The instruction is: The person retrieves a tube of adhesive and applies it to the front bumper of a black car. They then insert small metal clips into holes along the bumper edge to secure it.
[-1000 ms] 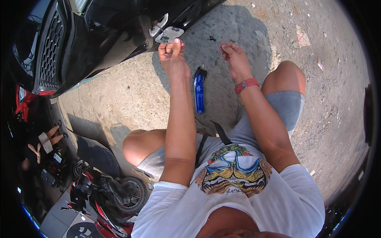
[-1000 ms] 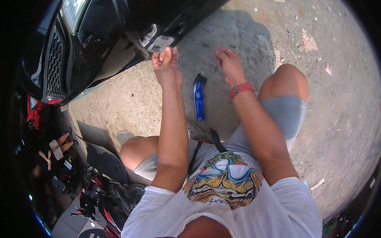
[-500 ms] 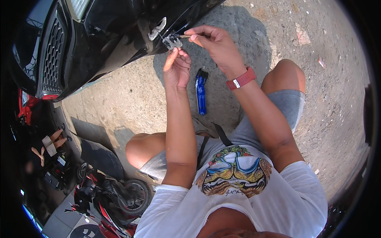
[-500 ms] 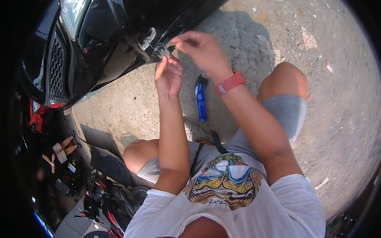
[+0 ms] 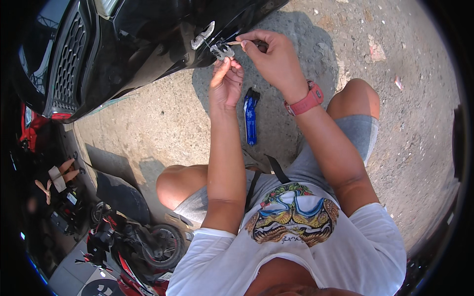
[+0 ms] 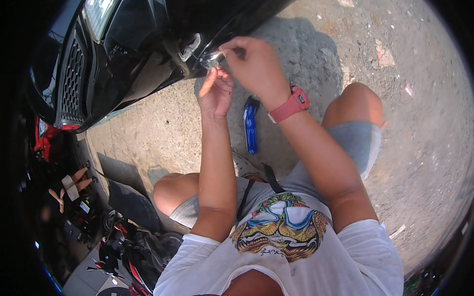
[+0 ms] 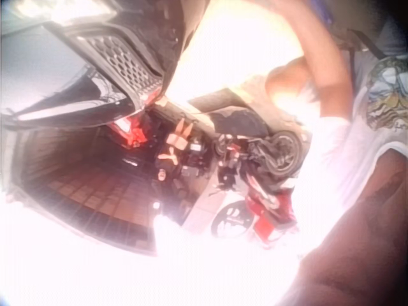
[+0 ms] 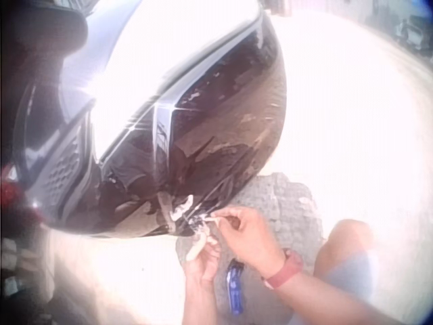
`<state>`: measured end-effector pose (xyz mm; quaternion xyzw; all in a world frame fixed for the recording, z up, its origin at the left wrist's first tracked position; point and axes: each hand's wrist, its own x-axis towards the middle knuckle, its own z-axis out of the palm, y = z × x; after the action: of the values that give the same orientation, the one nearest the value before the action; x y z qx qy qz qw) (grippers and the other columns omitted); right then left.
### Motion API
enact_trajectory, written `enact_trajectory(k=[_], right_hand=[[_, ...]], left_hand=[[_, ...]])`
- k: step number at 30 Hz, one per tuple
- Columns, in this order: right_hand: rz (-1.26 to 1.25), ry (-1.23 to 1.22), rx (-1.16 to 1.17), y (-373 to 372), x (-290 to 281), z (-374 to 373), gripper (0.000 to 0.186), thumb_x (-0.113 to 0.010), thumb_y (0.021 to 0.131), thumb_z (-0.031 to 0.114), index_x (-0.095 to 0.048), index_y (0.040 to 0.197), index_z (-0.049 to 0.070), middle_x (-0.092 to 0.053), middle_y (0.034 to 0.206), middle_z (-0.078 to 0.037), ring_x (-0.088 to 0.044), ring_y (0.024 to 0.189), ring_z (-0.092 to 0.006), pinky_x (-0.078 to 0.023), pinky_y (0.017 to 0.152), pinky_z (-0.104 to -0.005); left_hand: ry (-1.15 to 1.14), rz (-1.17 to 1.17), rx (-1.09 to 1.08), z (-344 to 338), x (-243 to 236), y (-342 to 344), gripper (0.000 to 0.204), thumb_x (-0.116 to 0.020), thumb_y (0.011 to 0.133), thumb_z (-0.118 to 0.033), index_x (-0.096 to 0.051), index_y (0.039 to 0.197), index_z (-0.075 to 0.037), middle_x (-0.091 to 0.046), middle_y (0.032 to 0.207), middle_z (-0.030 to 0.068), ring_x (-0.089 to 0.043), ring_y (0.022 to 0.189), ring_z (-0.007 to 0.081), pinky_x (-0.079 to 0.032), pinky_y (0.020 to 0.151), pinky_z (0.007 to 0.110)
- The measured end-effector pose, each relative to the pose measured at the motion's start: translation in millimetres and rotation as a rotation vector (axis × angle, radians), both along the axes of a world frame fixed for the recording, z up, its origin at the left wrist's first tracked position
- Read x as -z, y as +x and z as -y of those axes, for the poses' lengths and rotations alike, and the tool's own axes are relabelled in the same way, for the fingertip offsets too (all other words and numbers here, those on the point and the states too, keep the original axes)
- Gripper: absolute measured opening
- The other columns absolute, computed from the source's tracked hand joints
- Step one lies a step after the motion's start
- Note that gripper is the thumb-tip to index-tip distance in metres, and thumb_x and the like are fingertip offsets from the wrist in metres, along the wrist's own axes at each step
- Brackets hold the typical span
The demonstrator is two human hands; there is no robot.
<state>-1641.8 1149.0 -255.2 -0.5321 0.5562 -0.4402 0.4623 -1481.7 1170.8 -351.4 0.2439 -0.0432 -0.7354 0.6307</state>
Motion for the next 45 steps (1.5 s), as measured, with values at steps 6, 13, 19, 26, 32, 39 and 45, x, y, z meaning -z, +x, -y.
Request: enact_trajectory(k=[6, 13, 19, 26, 32, 39, 45], right_hand=[[-0.296, -0.356, 0.023, 3.3, -5.4, 0.5, 0.018, -0.064, 0.086, 0.010, -0.077, 0.097, 0.002, -0.072, 0.091, -0.013, -0.069, 0.078, -0.0337, -0.056, 0.071, -0.0412], [-0.589, -0.485, -0.098, 4.6, -10.6, -16.2, 0.017, -0.068, 0.084, 0.010, -0.076, 0.099, 0.006, -0.067, 0.088, -0.009, -0.068, 0.075, -0.0303, -0.054, 0.064, -0.0401], [-0.511, -0.462, -0.127, -5.2, -7.5, -29.8, 0.021, -0.069, 0.087, 0.005, -0.076, 0.107, 0.005, -0.065, 0.087, -0.010, -0.066, 0.072, -0.0300, -0.052, 0.062, -0.0362], [-0.294, -0.356, -0.041, -9.3, -21.9, -19.5, 0.016, -0.067, 0.087, 0.011, -0.076, 0.099, 0.004, -0.065, 0.085, -0.012, -0.066, 0.072, -0.0310, -0.052, 0.065, -0.0404], [-0.304, -0.344, -0.085, -5.1, -16.3, -2.5, 0.017, -0.068, 0.085, 0.009, -0.077, 0.098, 0.004, -0.066, 0.086, -0.012, -0.066, 0.073, -0.0321, -0.052, 0.067, -0.0411], [-0.408, -0.434, -0.086, -1.7, -6.2, -17.6, 0.017, -0.068, 0.085, 0.010, -0.077, 0.098, 0.006, -0.066, 0.086, -0.011, -0.067, 0.075, -0.0327, -0.053, 0.066, -0.0417], [-0.454, -0.404, -0.113, -1.1, -10.9, -30.0, 0.014, -0.067, 0.088, 0.011, -0.076, 0.097, 0.007, -0.066, 0.085, -0.010, -0.067, 0.074, -0.0318, -0.053, 0.063, -0.0408]], left_hand=[[-0.076, 0.069, 0.036, 3.4, 13.6, 2.1, 0.006, -0.067, 0.098, -0.008, -0.069, 0.101, -0.003, -0.072, 0.098, 0.0073, -0.069, 0.093, 0.0158, -0.057, 0.086, 0.030], [-0.008, 0.076, -0.028, 5.9, 5.4, -9.3, 0.007, -0.067, 0.096, -0.005, -0.068, 0.103, -0.005, -0.073, 0.094, 0.0055, -0.069, 0.088, 0.0142, -0.058, 0.083, 0.029], [0.028, -0.036, -0.063, 4.9, 6.7, -11.9, 0.009, -0.067, 0.095, -0.001, -0.067, 0.104, -0.004, -0.073, 0.094, 0.0074, -0.070, 0.085, 0.0140, -0.060, 0.080, 0.028], [0.049, -0.013, -0.063, 8.0, 4.8, -9.5, 0.005, -0.068, 0.095, -0.002, -0.069, 0.100, -0.004, -0.073, 0.094, 0.0073, -0.071, 0.084, 0.0144, -0.061, 0.079, 0.028], [0.051, 0.014, -0.050, 8.9, 5.2, -9.1, 0.004, -0.068, 0.095, -0.002, -0.069, 0.099, -0.004, -0.074, 0.092, 0.0070, -0.071, 0.081, 0.0133, -0.061, 0.078, 0.028], [0.054, -0.010, -0.044, 7.2, 0.2, -12.4, 0.005, -0.067, 0.096, -0.006, -0.068, 0.098, -0.002, -0.073, 0.087, 0.0084, -0.071, 0.080, 0.0162, -0.061, 0.078, 0.028], [0.077, -0.038, -0.097, 5.8, -3.4, -14.0, 0.008, -0.066, 0.096, -0.006, -0.068, 0.099, 0.002, -0.073, 0.087, 0.0101, -0.072, 0.082, 0.0177, -0.061, 0.077, 0.029]])
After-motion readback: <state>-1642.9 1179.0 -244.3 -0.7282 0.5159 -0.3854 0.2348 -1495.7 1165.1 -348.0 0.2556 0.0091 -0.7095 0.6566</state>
